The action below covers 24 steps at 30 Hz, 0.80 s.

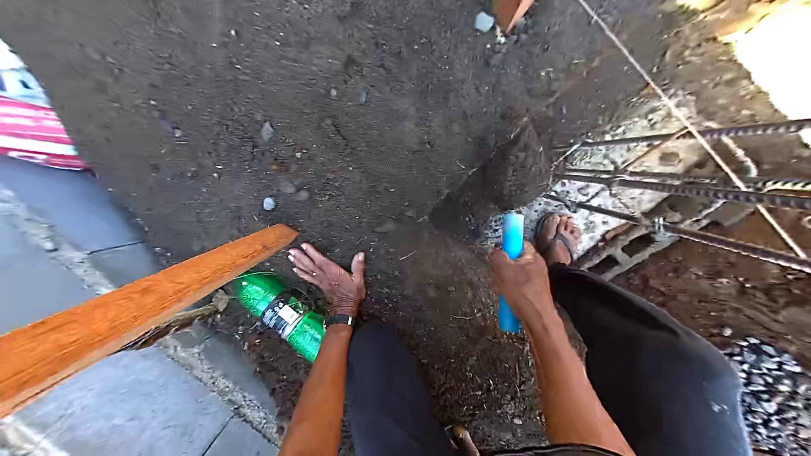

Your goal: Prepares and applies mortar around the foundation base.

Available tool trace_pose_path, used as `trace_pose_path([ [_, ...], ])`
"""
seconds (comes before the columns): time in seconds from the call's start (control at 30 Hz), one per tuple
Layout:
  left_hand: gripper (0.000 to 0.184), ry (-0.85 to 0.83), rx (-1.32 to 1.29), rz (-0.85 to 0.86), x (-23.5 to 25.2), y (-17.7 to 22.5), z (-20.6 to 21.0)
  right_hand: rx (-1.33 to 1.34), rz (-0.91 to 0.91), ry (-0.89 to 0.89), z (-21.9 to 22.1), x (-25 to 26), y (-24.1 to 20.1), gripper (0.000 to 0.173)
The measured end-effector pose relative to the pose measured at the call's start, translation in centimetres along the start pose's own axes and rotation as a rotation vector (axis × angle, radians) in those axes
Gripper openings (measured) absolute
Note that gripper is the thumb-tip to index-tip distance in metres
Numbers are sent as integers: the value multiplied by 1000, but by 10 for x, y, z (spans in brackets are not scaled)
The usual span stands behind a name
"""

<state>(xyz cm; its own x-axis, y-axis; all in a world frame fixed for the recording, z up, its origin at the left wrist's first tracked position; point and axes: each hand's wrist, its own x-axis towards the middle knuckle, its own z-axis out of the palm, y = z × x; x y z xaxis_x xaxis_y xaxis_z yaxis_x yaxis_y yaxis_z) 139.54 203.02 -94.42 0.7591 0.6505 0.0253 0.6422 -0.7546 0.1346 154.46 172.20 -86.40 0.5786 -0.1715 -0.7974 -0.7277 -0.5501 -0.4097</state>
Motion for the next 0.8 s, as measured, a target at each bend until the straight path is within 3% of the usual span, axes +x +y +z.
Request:
trace_pose_path([
  [0.1, 128, 15, 3, -2, -2, -2, 4, -137, -92, 44, 1, -59, -66, 41],
  [0.2, 128, -5, -6, -11, -3, 3, 1, -237, -252, 1, 28, -107, -136, 40],
  [0.3, 106, -170, 52, -59, 7, 23, -32, -289, -578, -63, 65, -135, -187, 37],
  [0.33, 96, -161, 60, -62, 10, 23, -31, -289, -693, -47, 74, -138, -196, 33],
  [0.4, 93, -112, 50, -23, 9, 17, -24, -270, -816, -5, 77, -131, -198, 28],
  [0.47, 112, -70, -1, -28, 4, 18, -17, -240, -784, 20, 62, -111, -174, 33],
  [0.53, 123, -48, -30, -7, 2, 12, -8, -224, -637, 53, 43, -84, -126, 37],
  [0.67, 123, -28, -18, 10, 2, 8, -3, -224, -166, 63, 11, -32, -13, 36],
  [0.8, 124, -20, -19, 12, 1, 7, 0, 14, 190, -46, 15, 24, 69, 37],
])
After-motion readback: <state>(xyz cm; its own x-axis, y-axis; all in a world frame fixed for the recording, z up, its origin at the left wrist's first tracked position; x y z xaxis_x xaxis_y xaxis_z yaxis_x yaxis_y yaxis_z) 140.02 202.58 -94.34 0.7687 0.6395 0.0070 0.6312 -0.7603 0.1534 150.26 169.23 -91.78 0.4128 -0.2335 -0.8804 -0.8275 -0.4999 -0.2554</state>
